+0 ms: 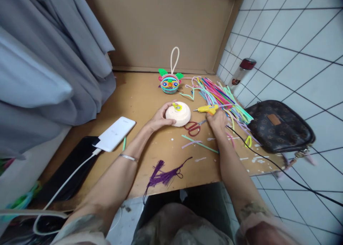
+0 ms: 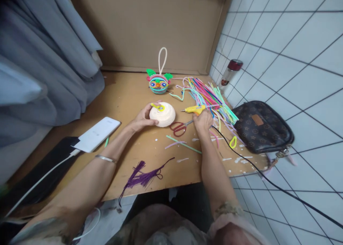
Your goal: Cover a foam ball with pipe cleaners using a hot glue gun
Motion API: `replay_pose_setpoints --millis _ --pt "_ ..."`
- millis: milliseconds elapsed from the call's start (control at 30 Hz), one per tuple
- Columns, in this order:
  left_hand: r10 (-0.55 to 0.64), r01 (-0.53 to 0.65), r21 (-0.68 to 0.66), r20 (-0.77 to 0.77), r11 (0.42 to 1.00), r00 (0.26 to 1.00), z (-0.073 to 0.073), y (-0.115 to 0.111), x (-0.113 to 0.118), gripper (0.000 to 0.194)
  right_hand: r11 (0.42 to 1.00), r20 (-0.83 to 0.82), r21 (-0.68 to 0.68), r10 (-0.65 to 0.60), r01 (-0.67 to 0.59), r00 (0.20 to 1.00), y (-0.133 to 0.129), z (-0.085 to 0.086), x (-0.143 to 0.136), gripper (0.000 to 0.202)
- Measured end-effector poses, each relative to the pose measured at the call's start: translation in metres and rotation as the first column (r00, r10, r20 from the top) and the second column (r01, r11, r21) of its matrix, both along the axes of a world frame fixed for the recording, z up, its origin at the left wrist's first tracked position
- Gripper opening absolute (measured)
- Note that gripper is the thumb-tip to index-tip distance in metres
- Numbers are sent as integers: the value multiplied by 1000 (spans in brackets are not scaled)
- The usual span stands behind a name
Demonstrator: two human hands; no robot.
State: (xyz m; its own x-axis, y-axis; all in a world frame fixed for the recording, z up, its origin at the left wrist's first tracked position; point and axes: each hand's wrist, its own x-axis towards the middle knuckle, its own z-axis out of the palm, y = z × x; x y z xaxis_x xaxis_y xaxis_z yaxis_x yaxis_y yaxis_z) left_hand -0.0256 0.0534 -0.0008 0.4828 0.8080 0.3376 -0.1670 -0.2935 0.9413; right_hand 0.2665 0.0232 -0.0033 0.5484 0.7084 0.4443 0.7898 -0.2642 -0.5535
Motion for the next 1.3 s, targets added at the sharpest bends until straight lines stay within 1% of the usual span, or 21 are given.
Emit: replay_pose_setpoints --millis 33,100,167,233,267,300,333,367,433,500,533,567,633,733,867,967,1033,1133,1200,1300 --pt "2 -2 8 -2 1000 1000 0 0 0 89 999 17 -35 -13 14 1000 -1 -2 -2 31" --pt "11 -10 21 -11 1000 1000 0 -1 2 90 999 87 -27 -28 30 996 -3 -3 -6 29" --pt "31 -31 25 -24 999 999 1 -4 5 91 999 171 37 -46 40 984 -4 -1 -9 28" --pt "60 -59 17 -31 998 998 2 -8 9 94 993 225 112 -51 26 973 -6 5 -12 28" --pt "82 -81 23 -31 996 996 2 -10 11 94 988 239 153 -29 -8 971 -8 9 -13 28" --pt "116 -115 42 -22 992 993 2 -11 14 93 978 247 198 20 -70 969 -10 14 -15 28" --pt "149 -148 67 -14 987 989 2 -13 17 90 957 252 243 95 -158 963 -12 20 -18 27" --pt "176 -174 96 -11 980 984 1 -14 19 86 921 258 283 198 -269 946 -16 26 -23 27" --pt "215 -210 152 -12 966 977 0 -16 23 80 801 271 333 424 -498 864 -25 38 -39 28" --pt "235 -229 186 -15 956 972 -1 -16 25 75 683 277 338 585 -648 762 -35 47 -60 31" --pt "242 -234 195 -13 952 970 -1 -16 26 73 631 293 338 634 -698 715 -39 51 -70 34" --pt "244 -237 203 -12 950 970 -2 -16 26 70 596 309 335 662 -730 682 -42 54 -80 34" --pt "242 -233 225 -10 946 970 -2 -16 27 66 546 336 338 691 -767 640 -45 60 -96 29" --pt "237 -228 259 -3 939 972 -1 -16 28 66 546 303 328 712 -771 633 -40 68 -107 25" --pt "225 -220 238 6 946 974 1 -17 28 66 594 156 327 733 -735 662 -34 75 -104 31" --pt "216 -210 216 -2 953 976 2 -18 28 67 632 47 349 725 -691 687 -32 76 -98 34" --pt "217 -209 209 -13 955 976 3 -19 27 68 665 -5 341 708 -664 706 -32 75 -95 34" --pt "215 -205 202 -25 958 976 5 -20 26 68 712 -87 291 685 -639 723 -30 71 -90 36" --pt "216 -207 198 -24 958 976 6 -21 26 66 715 -143 283 691 -640 709 -28 66 -89 35" --pt "218 -210 192 -20 959 976 6 -21 26 65 696 -229 308 716 -649 659 -24 59 -89 33"
